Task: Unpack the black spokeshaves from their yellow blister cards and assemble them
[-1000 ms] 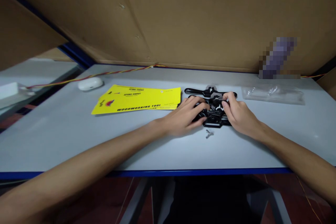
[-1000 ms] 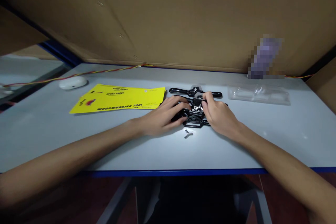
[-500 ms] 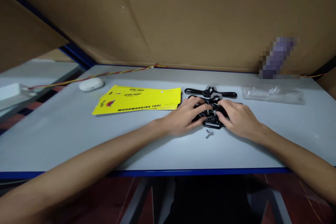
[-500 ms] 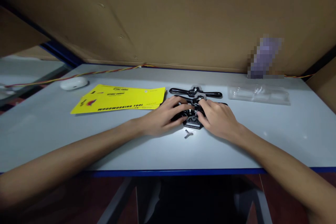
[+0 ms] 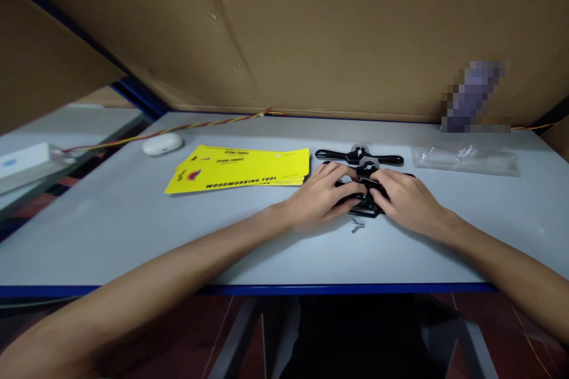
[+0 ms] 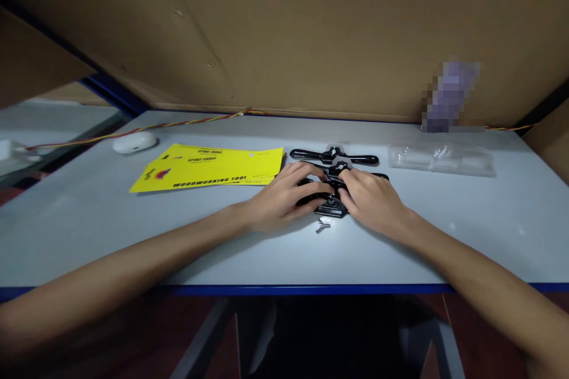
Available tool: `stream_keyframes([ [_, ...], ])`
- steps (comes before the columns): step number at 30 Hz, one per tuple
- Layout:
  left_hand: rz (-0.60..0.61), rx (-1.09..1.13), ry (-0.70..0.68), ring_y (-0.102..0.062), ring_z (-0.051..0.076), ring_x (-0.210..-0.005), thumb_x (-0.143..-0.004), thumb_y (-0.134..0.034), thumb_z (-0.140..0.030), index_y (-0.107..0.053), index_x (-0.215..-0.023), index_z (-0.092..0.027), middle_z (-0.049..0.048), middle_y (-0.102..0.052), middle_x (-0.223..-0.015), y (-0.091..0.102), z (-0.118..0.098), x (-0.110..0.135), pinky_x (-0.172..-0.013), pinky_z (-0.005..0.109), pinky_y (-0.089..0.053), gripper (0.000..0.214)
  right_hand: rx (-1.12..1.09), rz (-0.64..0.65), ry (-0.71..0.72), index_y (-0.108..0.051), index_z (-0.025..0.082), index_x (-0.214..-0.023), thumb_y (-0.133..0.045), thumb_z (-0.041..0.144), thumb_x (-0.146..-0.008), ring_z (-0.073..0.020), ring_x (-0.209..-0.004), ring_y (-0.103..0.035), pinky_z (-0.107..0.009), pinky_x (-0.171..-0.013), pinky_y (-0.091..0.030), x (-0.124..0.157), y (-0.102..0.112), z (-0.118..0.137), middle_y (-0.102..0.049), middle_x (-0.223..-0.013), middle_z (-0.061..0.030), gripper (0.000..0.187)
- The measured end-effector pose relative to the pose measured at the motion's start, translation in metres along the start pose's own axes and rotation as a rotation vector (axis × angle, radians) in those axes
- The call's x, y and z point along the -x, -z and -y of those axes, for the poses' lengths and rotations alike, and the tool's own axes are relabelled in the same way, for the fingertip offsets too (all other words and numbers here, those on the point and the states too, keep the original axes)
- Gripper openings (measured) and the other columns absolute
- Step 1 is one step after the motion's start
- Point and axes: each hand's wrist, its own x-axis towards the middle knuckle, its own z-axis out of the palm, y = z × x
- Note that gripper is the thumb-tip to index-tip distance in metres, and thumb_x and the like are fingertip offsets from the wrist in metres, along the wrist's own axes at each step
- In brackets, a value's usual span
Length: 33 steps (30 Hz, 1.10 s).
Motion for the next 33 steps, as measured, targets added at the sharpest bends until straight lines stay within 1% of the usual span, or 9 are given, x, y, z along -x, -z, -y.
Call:
stream_keyframes([
  [6, -0.128, -0.058, 0.020, -0.055, 0.024, -0.100, -0.103, -0.056, -0.031, -0.074, -0.101, -0.022, 0.0085, -0.067, -0.109, -0.003, -0.003, -0.006, -0.086, 0.038, -0.046, 0.021, 0.095, 0.016, 0.035, -0.064, 0.015, -0.104, -0.039, 0.026, -0.102, -0.0242, -0.078, -0.065, -0.039, -0.070, -0.045, -0.001, 0.002, 0.001, -0.071, -0.091, -0.0097, 0.027],
  [11, -0.244, -0.037, -0.010, -0.051, 0.018, -0.077, -0.100, -0.058, -0.025, -0.073, -0.096, -0.018, 0.0062, -0.064, -0.087, -0.006, -0.002, -0.008, -0.073, 0.032, -0.047, 0.016, 0.112, -0.020, 0.072, -0.065, 0.015, -0.094, -0.034, 0.021, -0.104, -0.0221, -0.076, -0.061, -0.038, -0.072, -0.043, -0.001, 0.003, 0.001, -0.069, -0.085, -0.0097, 0.033],
  [14, -0.288, 0.021, -0.020, -0.049, 0.016, -0.071, -0.098, -0.058, -0.021, -0.070, -0.095, -0.018, 0.0024, -0.063, -0.076, -0.005, -0.003, -0.010, -0.068, 0.030, -0.046, 0.012, 0.086, -0.038, 0.052, -0.064, 0.016, -0.090, -0.031, 0.023, -0.106, -0.0210, -0.074, -0.058, -0.037, -0.071, -0.041, -0.001, 0.005, 0.002, -0.067, -0.081, -0.0092, 0.037],
  [18, -0.332, 0.138, 0.029, -0.052, 0.015, -0.069, -0.096, -0.056, -0.020, -0.062, -0.091, -0.019, -0.0003, -0.063, -0.073, 0.001, -0.005, -0.013, -0.067, 0.029, -0.046, 0.009, 0.042, -0.033, 0.010, -0.064, 0.015, -0.091, -0.027, 0.024, -0.106, -0.0213, -0.074, -0.058, -0.037, -0.070, -0.041, -0.001, 0.007, -0.001, -0.066, -0.086, -0.0107, 0.041],
  [20, -0.347, 0.181, 0.067, -0.053, 0.014, -0.068, -0.095, -0.053, -0.018, -0.058, -0.088, -0.020, -0.0002, -0.065, -0.076, 0.005, -0.005, -0.012, -0.065, 0.029, -0.045, 0.009, -0.020, -0.010, -0.030, -0.065, 0.014, -0.103, -0.026, 0.025, -0.105, -0.0223, -0.076, -0.060, -0.038, -0.070, -0.042, -0.002, 0.006, -0.005, -0.068, -0.090, -0.0115, 0.040],
  [22, -0.346, 0.185, 0.087, -0.052, 0.014, -0.067, -0.093, -0.050, -0.016, -0.055, -0.085, -0.020, -0.0002, -0.064, -0.075, 0.009, -0.004, -0.011, -0.062, 0.029, -0.043, 0.011, -0.090, 0.011, -0.055, -0.061, 0.012, -0.121, -0.027, 0.024, -0.103, -0.0235, -0.079, -0.063, -0.039, -0.071, -0.044, -0.002, 0.005, -0.010, -0.071, -0.097, -0.0125, 0.041],
  [24, -0.310, 0.160, 0.085, -0.050, 0.015, -0.067, -0.091, -0.048, -0.017, -0.053, -0.079, -0.021, 0.0003, -0.061, -0.072, 0.012, 0.000, -0.009, -0.062, 0.030, -0.043, 0.013, -0.113, 0.016, -0.052, -0.058, 0.011, -0.131, -0.028, 0.023, -0.102, -0.0242, -0.083, -0.065, -0.039, -0.072, -0.045, -0.003, 0.005, -0.012, -0.072, -0.105, -0.0139, 0.043],
  [28, -0.181, 0.081, 0.103, -0.049, 0.019, -0.068, -0.087, -0.044, -0.023, -0.049, -0.069, -0.022, 0.0034, -0.059, -0.071, 0.012, 0.008, -0.007, -0.066, 0.034, -0.043, 0.018, 0.005, -0.003, -0.038, -0.066, 0.012, -0.117, -0.030, 0.024, -0.102, -0.0245, -0.084, -0.065, -0.038, -0.071, -0.044, -0.002, 0.007, -0.012, -0.070, -0.106, -0.0141, 0.041],
  [33, -0.156, 0.105, 0.265, -0.050, 0.017, -0.061, -0.083, -0.045, -0.031, -0.051, -0.074, -0.021, -0.0008, -0.058, -0.064, 0.011, 0.013, -0.009, -0.067, 0.036, -0.041, 0.014, 0.130, -0.110, -0.043, -0.070, 0.014, -0.110, -0.037, 0.024, -0.100, -0.0242, -0.084, -0.062, -0.037, -0.071, -0.043, -0.003, 0.011, -0.012, -0.068, -0.103, -0.0137, 0.036],
])
